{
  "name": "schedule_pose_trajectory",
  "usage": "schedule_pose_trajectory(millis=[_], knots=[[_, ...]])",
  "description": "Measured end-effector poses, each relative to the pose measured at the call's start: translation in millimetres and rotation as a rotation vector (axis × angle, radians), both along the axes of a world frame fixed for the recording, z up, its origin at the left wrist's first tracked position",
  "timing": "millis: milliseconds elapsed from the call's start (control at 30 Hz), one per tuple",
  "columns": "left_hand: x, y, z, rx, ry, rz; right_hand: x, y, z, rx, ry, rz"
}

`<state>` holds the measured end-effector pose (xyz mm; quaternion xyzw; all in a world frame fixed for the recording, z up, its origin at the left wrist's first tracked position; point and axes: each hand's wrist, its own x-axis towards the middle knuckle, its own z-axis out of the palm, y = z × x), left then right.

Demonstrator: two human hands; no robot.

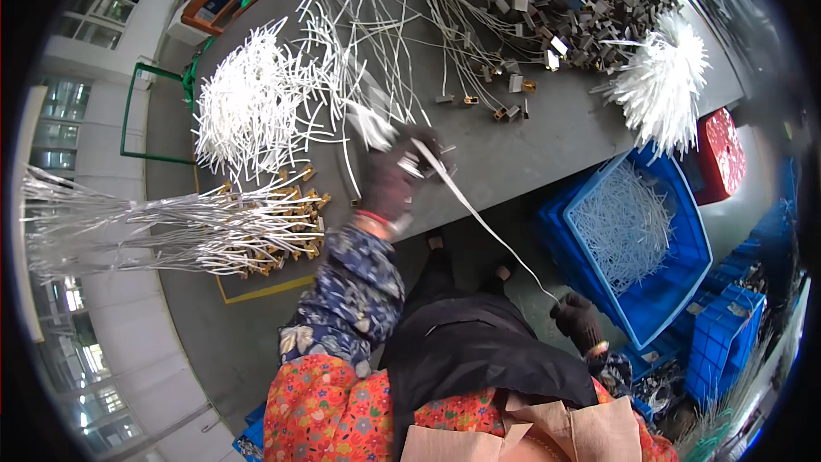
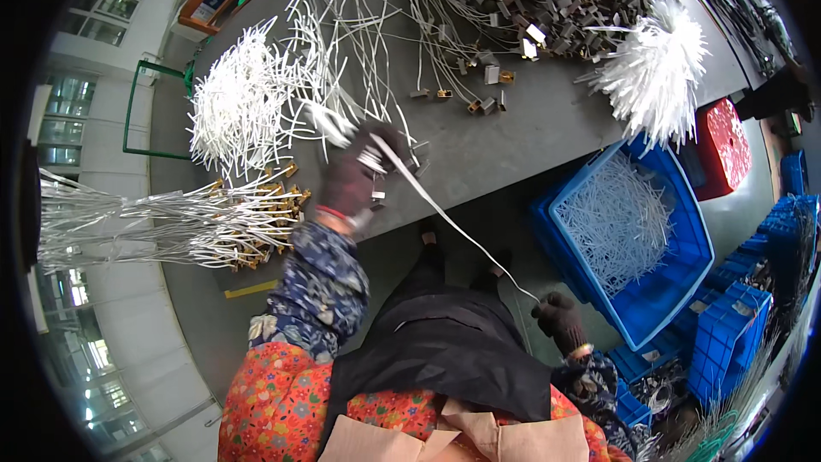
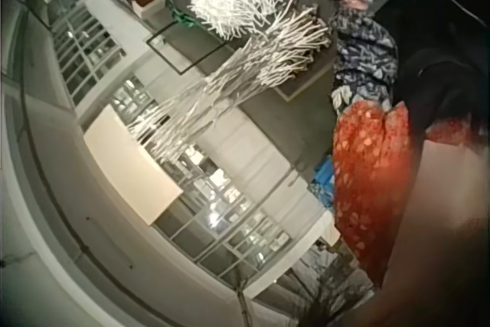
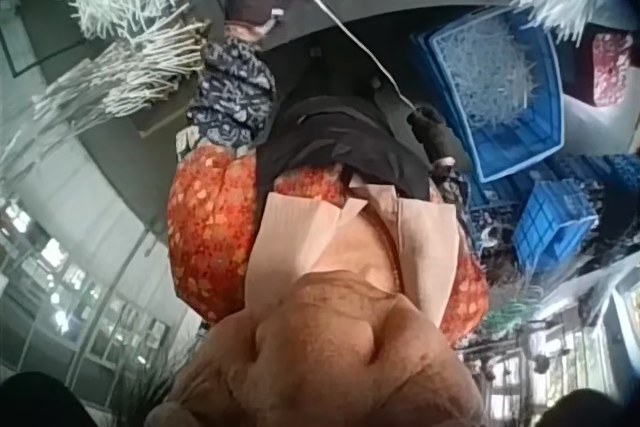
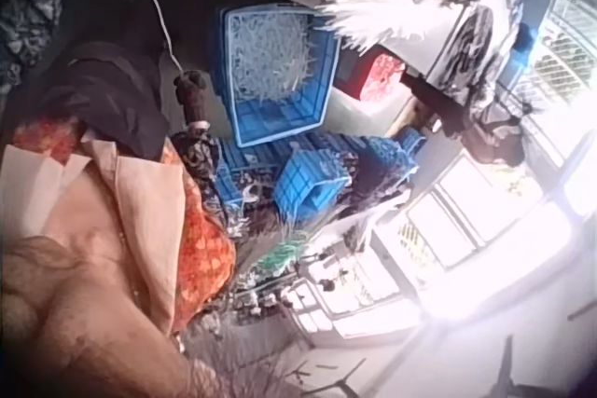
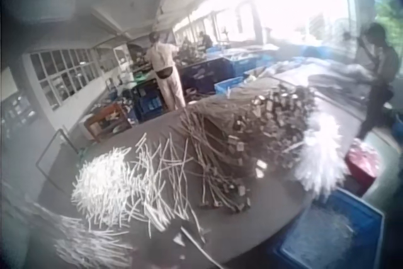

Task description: Manually attaching small white plastic pieces onto bundles of long metal wires at an assembly workbench.

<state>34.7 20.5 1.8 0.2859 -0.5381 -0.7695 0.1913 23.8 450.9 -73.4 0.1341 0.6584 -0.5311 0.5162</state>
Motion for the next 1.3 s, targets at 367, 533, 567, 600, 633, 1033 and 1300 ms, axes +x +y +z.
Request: schedule_pose_trajectory(millis=[367,533,567,600,633,1033,1300], knots=[[-12.2,-42.6,30.3,-0.765,-0.815,-0.346,-102.4,-275.1,47.6,-0.417,0.551,0.442],[-16.7,-52.4,19.2,-0.107,-0.493,-0.156,-175.7,-323.2,14.6,0.082,1.548,0.459],[-14.1,-52.7,7.7,0.078,-0.362,-0.192,-184.9,-331.5,12.9,0.166,1.479,0.662],[-14.5,-52.4,-0.8,0.264,-0.227,-0.233,-190.9,-331.7,11.4,0.256,1.397,0.858],[-14.5,-45.9,2.5,0.265,-0.239,-0.227,-183.6,-329.2,10.2,0.247,1.387,0.860],[-90.5,59.2,-50.6,0.479,-0.146,-0.061,17.9,3.8,16.9,-0.129,-0.106,-0.107],[-112.5,22.1,2.3,0.194,0.079,0.043,87.0,106.3,-31.4,0.308,-0.008,-0.107]])
